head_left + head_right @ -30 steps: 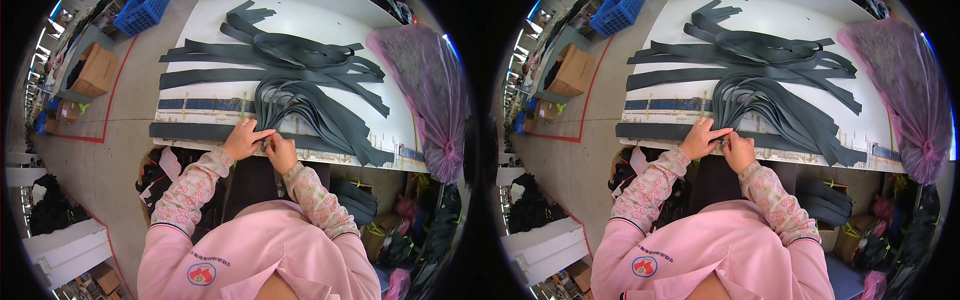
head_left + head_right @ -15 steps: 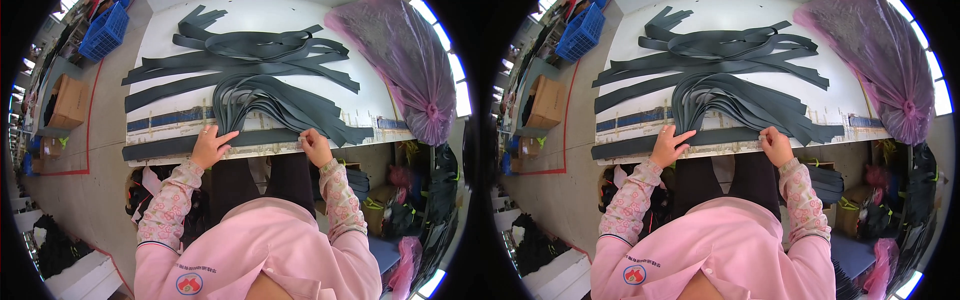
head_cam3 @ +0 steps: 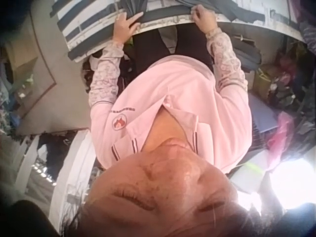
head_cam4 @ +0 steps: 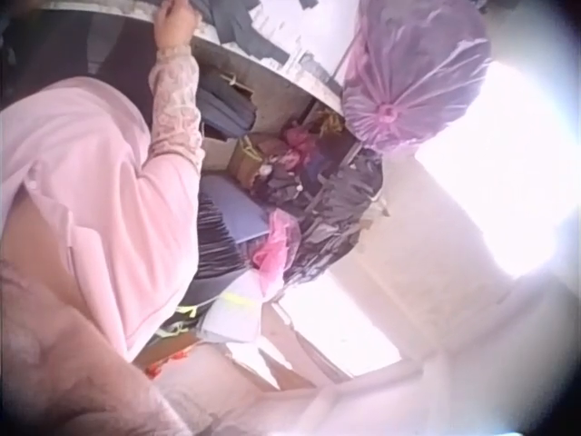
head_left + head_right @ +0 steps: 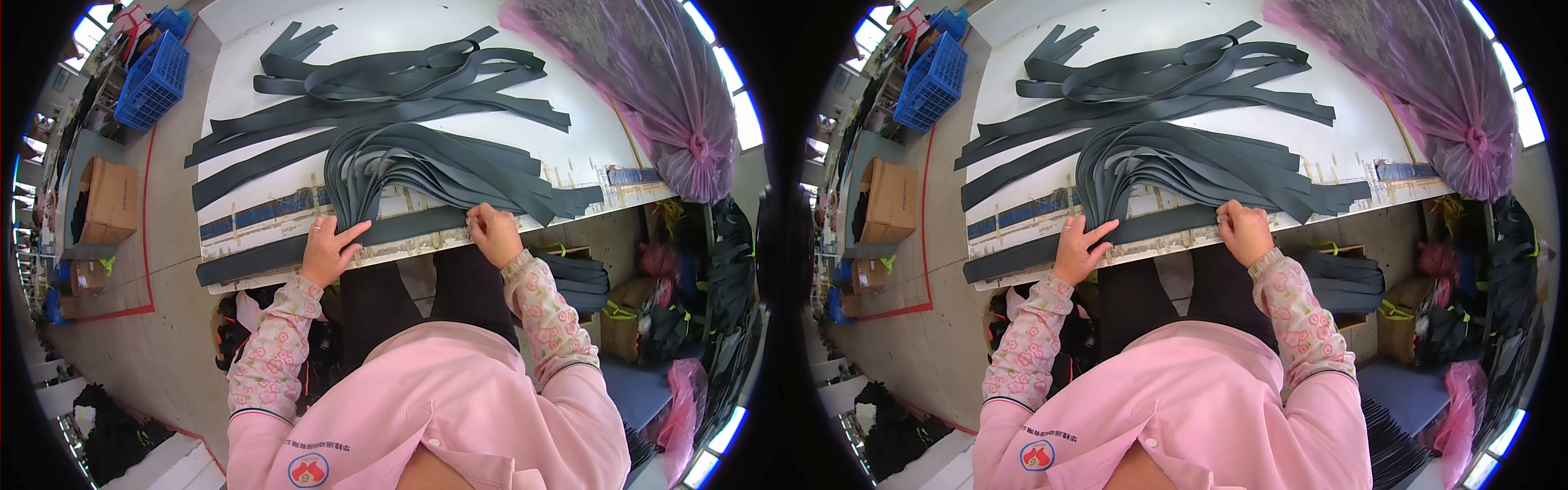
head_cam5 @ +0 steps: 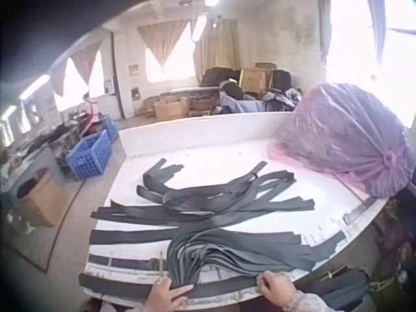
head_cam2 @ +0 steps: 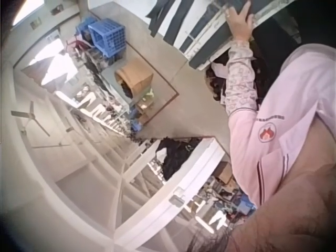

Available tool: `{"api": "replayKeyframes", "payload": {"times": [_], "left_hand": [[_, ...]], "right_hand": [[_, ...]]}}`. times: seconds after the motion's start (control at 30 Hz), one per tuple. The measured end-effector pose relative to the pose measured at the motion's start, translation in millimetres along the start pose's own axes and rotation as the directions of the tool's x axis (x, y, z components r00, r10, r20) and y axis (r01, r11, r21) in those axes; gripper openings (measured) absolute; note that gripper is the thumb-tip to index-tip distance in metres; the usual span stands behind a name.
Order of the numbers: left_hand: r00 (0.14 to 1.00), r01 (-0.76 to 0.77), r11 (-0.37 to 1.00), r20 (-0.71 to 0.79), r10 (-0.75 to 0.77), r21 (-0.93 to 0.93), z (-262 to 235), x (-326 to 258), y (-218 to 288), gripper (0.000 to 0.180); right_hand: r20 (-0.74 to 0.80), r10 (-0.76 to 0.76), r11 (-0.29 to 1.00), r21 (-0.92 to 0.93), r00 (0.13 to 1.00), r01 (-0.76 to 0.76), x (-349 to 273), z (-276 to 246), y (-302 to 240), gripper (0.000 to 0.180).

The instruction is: Organizing and counting black fabric straps at a factory workstation.

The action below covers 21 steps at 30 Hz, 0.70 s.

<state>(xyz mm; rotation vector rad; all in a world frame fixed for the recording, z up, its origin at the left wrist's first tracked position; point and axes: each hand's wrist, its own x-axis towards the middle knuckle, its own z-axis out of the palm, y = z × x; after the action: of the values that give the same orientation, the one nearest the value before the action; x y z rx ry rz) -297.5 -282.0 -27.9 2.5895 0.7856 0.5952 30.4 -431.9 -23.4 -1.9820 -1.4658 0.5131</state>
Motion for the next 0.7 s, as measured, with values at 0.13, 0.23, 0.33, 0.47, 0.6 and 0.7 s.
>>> {"api": "replayKeyframes", "payload": {"times": [0.13, 0.23, 0.33, 0.47, 0.6, 0.7], "left_hand": [[1.000, -0.009, 1.000, 0.000, 0.009, 0.019, 0, -1, -1, 0.053], [1.000, -0.017, 1.000, 0.004, 0.017, 0.019, 1, 2, -1, 0.052], [0.998, -0.057, 0.998, -0.004, 0.057, 0.015, 0, 7, 1, 0.051], [0.999, -0.030, 0.999, -0.024, 0.031, 0.042, -4, 0, 3, 0.049], [0.998, -0.052, 0.998, -0.036, 0.053, 0.046, 0, 2, 5, 0.050], [0.995, -0.091, 0.994, -0.034, 0.093, 0.065, 2, 3, 1, 0.052]], "right_hand": [[0.091, 0.016, 0.999, 0.047, 0.996, -0.020, 4, -6, 2, 0.011], [0.033, 0.141, 0.970, 0.193, 0.989, -0.145, 5, -20, -14, 0.012], [0.120, 0.097, 0.965, 0.232, 0.988, -0.123, -1, -10, -36, 0.017], [0.534, -0.114, 0.920, 0.376, 0.838, -0.114, -4, 44, -60, 0.046], [0.602, -0.143, 0.937, 0.338, 0.786, -0.089, 22, 51, -85, 0.064], [0.385, -0.151, 0.984, 0.147, 0.911, 0.101, 36, 65, -96, 0.060]]}}
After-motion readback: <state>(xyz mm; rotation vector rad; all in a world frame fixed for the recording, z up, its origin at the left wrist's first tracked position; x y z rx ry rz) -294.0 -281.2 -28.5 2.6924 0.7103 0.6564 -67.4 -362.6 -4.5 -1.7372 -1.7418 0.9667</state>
